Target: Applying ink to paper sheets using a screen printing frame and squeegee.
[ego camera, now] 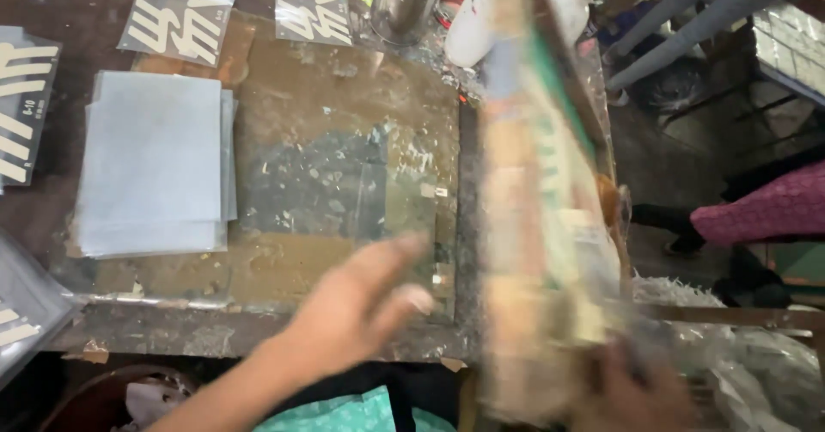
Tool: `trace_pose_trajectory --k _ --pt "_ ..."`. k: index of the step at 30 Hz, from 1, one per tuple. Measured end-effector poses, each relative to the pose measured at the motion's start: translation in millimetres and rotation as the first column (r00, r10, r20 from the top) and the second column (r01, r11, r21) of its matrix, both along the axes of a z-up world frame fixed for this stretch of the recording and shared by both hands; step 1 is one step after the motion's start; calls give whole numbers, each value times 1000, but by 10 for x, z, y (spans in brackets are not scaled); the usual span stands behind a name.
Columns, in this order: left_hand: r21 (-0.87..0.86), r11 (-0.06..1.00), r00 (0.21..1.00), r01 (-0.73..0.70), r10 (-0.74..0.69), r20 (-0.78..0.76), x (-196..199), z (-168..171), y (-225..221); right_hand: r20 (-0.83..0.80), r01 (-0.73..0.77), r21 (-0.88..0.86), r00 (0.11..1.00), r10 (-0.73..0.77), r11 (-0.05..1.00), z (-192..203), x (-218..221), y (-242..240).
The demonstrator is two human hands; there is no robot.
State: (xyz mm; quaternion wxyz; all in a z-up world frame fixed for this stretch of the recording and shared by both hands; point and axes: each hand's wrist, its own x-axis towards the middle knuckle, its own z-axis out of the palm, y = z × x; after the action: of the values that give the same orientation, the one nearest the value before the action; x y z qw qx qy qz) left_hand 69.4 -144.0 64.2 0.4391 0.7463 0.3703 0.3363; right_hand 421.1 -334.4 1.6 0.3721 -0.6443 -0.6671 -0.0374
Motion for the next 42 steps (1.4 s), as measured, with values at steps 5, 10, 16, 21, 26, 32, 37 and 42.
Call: trace_pose_trajectory --k 5,10,16,21,26,32,37,42 --pt "-433 876 927 -213 322 194 -283 23 112 -88 -103 -154 992 90 983 159 -722 877" --pt "-359 732 813 -579 484 -323 -317 -731 130 -205 -284 -412 955 216 866 -20 -974 863" --pt "-133 867 745 -481 324 -582 -305 -418 502 -182 -481 -406 876 447 777 -37 -1005 1713" --pt "417 906 943 77 69 -324 -48 -634 1169 -131 -437 -305 899 417 846 -131 -1141 2761" --pt "452 884 905 122 88 -416 -70 -1058 896 12 -430 -236 895 445 871 -493 -1160 2445" --pt "467 872 905 147 72 -420 -263 -1292 -382 -54 -416 -277 907 419 866 -413 -1360 1183" --pt "229 958 928 172 -79 -364 -448 -1115 -470 -111 -431 -284 902 417 856 -358 -1338 1022" --pt "244 855 771 -457 518 -371 -473 -956 -152 -127 -351 -191 935 332 917 -291 -1274 1029"
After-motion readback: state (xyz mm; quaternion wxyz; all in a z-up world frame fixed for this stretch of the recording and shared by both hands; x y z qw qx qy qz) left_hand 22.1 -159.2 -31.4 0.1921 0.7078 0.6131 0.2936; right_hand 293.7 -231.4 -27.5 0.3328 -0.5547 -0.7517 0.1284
